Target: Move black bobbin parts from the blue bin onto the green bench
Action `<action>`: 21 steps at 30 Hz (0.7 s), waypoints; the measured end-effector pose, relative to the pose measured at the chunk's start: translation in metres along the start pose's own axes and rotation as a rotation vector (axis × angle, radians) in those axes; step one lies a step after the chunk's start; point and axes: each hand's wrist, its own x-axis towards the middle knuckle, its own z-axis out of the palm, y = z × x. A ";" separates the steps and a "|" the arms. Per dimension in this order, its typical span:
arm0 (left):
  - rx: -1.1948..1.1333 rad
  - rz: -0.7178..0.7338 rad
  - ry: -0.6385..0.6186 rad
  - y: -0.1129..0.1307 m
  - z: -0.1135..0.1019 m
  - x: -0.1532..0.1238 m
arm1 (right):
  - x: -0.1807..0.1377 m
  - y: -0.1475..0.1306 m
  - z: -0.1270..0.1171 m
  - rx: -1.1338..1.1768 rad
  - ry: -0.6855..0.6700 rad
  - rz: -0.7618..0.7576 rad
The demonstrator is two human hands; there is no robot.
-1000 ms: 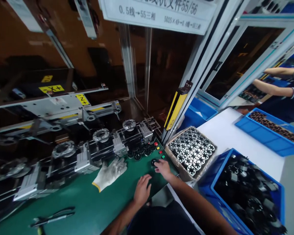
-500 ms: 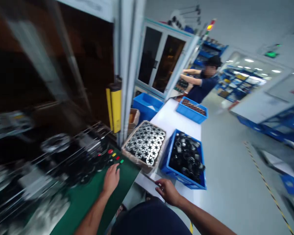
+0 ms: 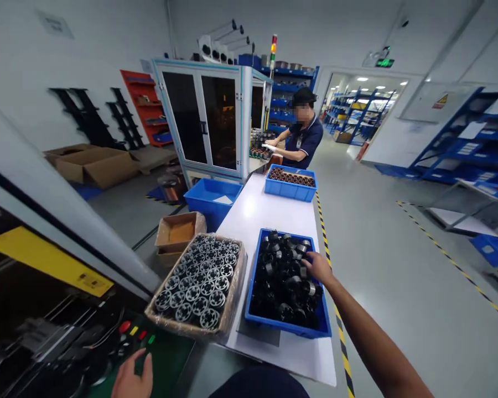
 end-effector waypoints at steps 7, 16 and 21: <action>-0.167 -0.218 0.064 0.068 -0.023 -0.064 | 0.086 -0.024 0.030 -0.067 -0.058 -0.018; -0.251 0.299 -0.246 0.136 0.041 -0.100 | 0.051 -0.057 0.018 0.009 0.003 -0.340; -0.354 0.396 -0.416 0.182 0.081 -0.107 | -0.041 -0.116 0.034 0.585 -0.420 -0.867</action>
